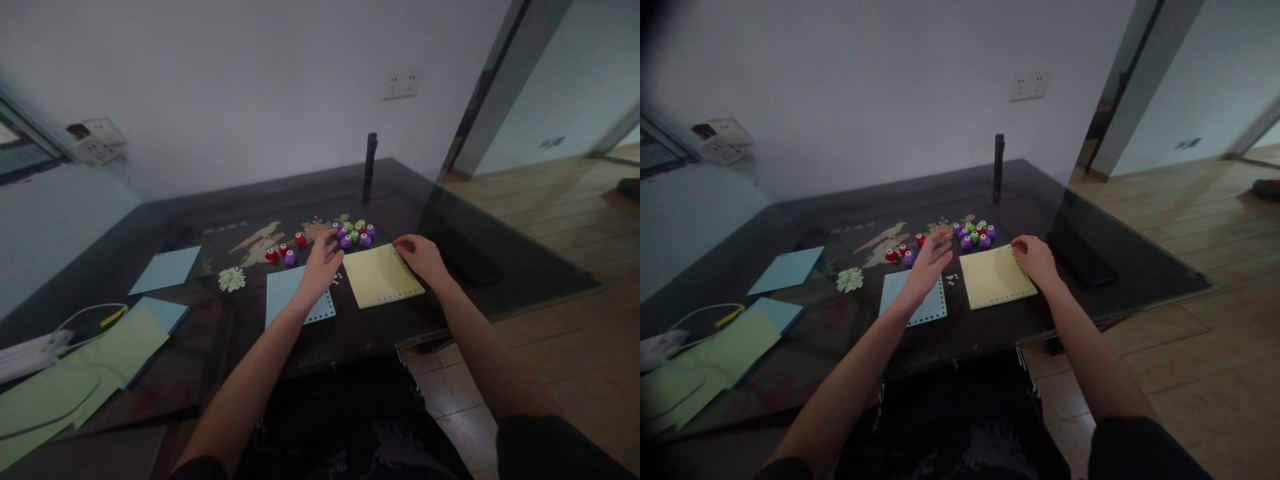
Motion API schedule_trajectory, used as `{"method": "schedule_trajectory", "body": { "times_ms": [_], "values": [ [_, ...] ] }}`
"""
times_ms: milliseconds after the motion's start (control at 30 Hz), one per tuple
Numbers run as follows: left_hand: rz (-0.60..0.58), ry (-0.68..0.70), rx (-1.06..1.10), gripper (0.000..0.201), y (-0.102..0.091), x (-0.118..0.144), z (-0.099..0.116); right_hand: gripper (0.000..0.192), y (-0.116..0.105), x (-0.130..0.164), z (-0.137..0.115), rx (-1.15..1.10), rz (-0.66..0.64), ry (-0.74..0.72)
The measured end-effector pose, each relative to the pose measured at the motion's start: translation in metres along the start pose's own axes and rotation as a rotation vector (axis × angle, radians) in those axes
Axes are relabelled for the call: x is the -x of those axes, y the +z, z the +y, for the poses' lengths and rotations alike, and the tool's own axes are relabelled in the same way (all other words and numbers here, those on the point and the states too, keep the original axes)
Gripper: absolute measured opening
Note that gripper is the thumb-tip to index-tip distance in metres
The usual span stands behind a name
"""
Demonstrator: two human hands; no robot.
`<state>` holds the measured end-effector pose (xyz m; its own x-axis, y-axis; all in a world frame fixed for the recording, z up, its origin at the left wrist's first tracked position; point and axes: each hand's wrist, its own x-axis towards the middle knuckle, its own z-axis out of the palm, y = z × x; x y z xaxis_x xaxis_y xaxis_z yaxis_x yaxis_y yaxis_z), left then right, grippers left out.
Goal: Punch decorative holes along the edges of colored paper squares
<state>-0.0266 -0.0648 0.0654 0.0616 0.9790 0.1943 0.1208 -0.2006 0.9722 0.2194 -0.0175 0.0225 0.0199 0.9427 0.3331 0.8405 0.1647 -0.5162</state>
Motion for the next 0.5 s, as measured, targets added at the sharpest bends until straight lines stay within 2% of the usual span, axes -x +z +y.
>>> {"method": "schedule_trajectory", "body": {
  "times_ms": [67,167,267,333,400,500],
  "values": [
    [-0.006,0.073,-0.05,0.037,-0.019,0.0,0.009,0.016,-0.002,-0.001,-0.004,-0.029,0.036,-0.041],
    [0.001,0.164,-0.294,0.024,-0.061,0.002,0.009,0.017,-0.008,-0.001,-0.021,-0.077,0.055,-0.128],
    [0.018,0.157,-0.631,0.019,-0.106,0.006,-0.008,0.017,-0.009,0.001,-0.05,-0.139,-0.005,-0.21],
    [-0.01,0.091,-0.817,0.015,-0.128,0.008,-0.024,0.019,-0.003,0.003,-0.074,-0.179,-0.084,-0.278],
    [-0.001,0.051,-0.927,0.016,-0.141,0.01,-0.038,0.022,0.009,0.003,-0.097,-0.175,-0.166,-0.365],
    [-0.018,0.059,-0.984,0.016,-0.149,0.012,-0.051,0.026,0.033,0.0,-0.127,-0.088,-0.307,-0.501]
  ]
}}
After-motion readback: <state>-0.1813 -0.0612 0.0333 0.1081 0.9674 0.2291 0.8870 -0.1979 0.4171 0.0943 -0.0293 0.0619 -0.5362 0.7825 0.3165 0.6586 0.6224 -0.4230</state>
